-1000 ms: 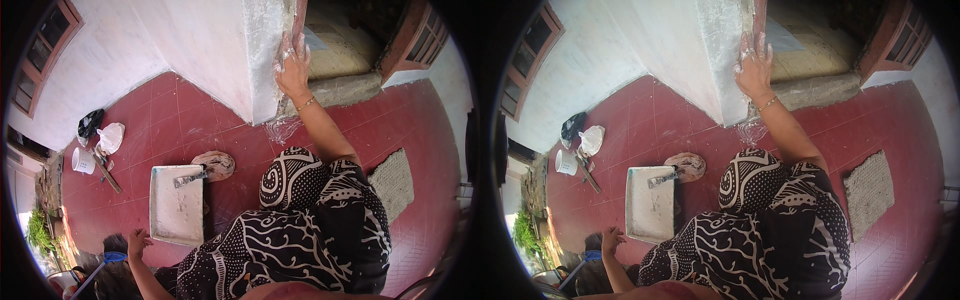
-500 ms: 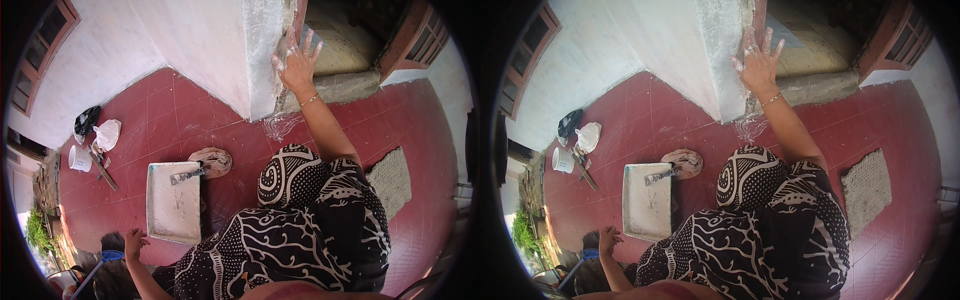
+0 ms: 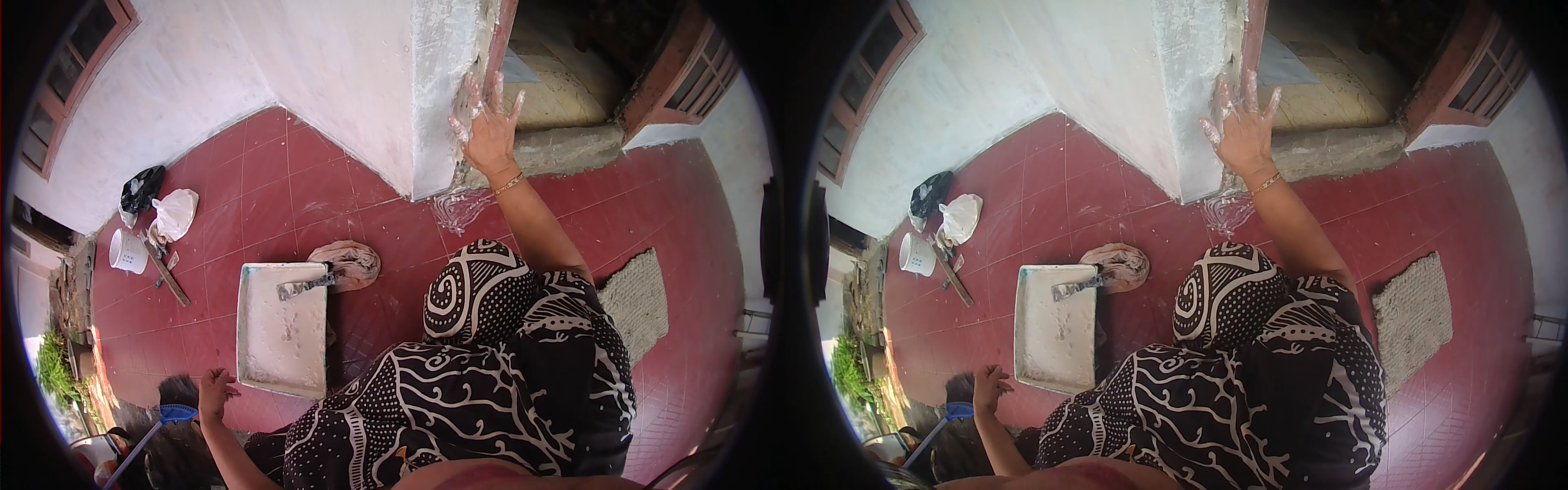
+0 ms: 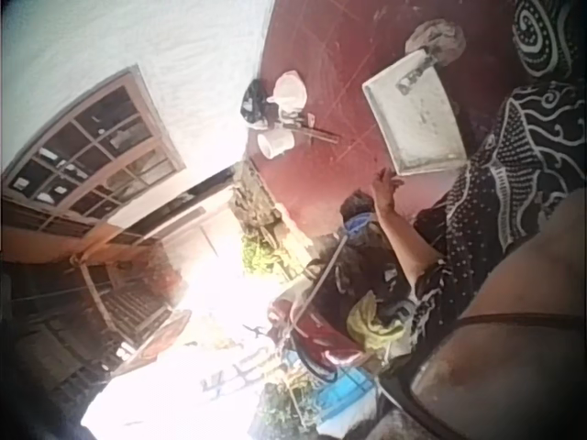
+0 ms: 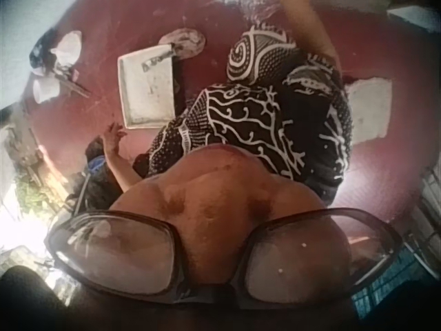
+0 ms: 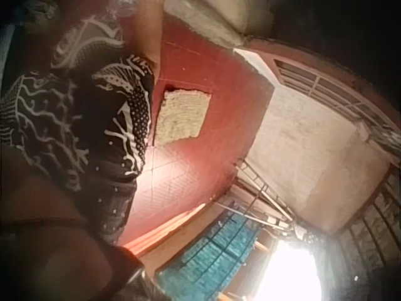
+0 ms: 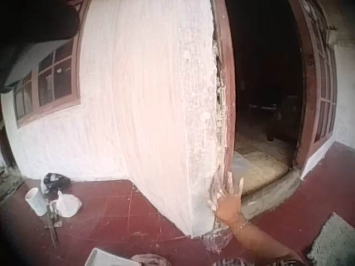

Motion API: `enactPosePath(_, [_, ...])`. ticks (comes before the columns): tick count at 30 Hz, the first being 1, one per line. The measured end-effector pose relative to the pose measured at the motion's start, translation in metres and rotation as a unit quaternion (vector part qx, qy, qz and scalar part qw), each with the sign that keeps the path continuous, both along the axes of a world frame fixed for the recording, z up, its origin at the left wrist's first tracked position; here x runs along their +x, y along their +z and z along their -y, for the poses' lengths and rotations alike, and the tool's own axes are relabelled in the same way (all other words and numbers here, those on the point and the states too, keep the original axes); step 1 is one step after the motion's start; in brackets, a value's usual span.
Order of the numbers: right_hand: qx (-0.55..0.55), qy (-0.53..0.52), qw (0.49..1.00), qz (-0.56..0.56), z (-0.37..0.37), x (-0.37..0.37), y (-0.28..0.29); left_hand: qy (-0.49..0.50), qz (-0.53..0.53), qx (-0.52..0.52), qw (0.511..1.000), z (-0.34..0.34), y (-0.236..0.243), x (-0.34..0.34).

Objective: The person applies a white patching substance to a wall corner near a doorway by hand and with a putty knife. They also pour additional white powder from a plastic bag into a tray containing the substance.

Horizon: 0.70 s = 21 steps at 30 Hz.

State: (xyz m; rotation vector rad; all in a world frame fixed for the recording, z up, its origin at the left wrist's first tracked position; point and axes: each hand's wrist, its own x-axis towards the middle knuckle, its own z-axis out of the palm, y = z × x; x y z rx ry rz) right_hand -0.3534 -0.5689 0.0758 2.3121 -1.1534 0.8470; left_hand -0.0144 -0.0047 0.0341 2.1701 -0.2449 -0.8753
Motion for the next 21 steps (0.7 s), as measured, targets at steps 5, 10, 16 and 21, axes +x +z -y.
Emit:
enactPosePath(5, [-0.043,-0.120,0.992,-0.014,0.027,0.014,0.067,-0.016,0.010,-0.001,1.000,0.009,0.004,0.001])
enactPosePath(10, [-0.059,-0.049,0.997,-0.006,0.022,0.003,0.003,-0.019,0.030,-0.033,0.999,0.016,0.024,-0.013])
enactPosePath(16, [0.016,0.085,0.996,-0.022,-0.027,0.005,-0.035,-0.042,0.041,-0.041,0.997,0.007,0.033,-0.019])
enactPosePath(21, [0.119,0.227,0.967,0.001,-0.056,0.087,0.046,-0.064,0.062,-0.085,0.992,0.011,0.043,-0.022])
